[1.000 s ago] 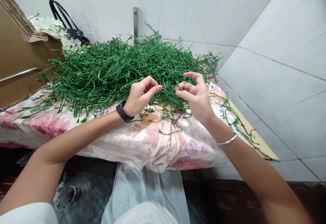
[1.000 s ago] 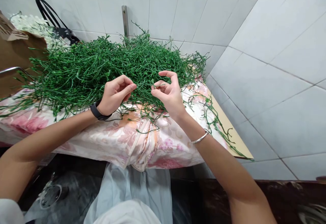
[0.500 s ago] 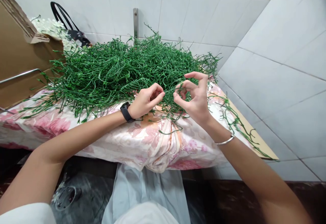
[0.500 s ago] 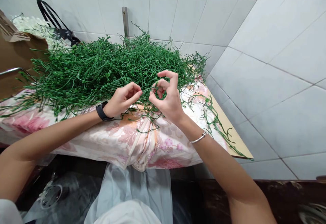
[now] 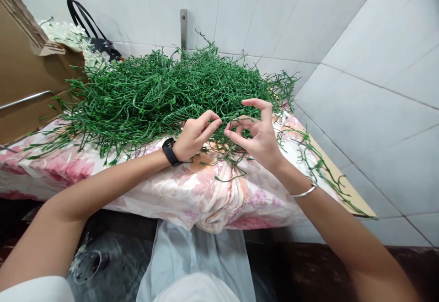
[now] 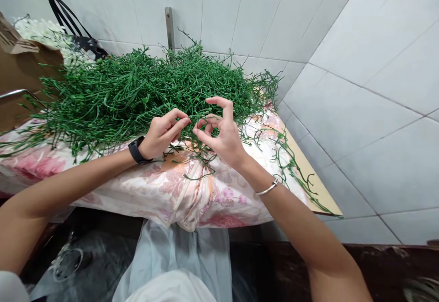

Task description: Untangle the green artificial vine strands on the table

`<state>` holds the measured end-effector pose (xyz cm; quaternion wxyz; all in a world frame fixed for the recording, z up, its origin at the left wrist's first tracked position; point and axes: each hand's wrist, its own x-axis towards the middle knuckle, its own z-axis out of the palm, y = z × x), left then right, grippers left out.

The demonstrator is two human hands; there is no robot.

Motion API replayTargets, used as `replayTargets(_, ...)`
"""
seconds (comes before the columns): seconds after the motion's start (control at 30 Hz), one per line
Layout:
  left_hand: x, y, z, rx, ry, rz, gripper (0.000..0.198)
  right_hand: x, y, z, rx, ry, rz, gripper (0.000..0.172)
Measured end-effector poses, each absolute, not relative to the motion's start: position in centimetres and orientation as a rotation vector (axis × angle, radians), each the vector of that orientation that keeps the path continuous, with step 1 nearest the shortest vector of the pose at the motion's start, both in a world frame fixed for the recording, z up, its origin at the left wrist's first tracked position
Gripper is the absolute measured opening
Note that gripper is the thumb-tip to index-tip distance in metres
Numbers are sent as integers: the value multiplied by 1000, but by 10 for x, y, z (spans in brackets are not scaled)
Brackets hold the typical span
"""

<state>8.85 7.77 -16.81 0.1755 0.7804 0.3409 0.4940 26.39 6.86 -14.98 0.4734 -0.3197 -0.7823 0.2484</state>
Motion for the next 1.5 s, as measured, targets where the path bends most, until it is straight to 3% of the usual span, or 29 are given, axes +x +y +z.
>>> replayTargets(0.33, 88, 80, -162, 1828, 841, 1448, 19, 264, 73, -147, -788, -1806, 634, 55)
replayTargets(0.63, 90, 83, -156, 1670, 714, 1307, 17, 270, 78, -144, -801, -1692, 391, 42)
replayTargets(0.83, 89, 85, -156, 1654, 728, 1318, 21, 270, 74, -145, -836, -1689, 55, 29)
replayTargets(1.07, 87, 84, -152, 1629, 751, 1251, 26, 266, 70, -145, -739, -2020, 272, 33)
replayTargets(1.3, 88, 82, -157, 1714, 743, 1237, 22, 265, 71, -150, -740, -1997, 440, 33)
replayTargets(1.43, 87, 77, -159, 1915, 725, 1369, 42, 264, 72, -151, -740, -1943, 448, 32)
replayTargets(1.5, 86, 74, -159, 2088, 742, 1383, 43, 263, 72, -151, -725, -1924, 454, 32)
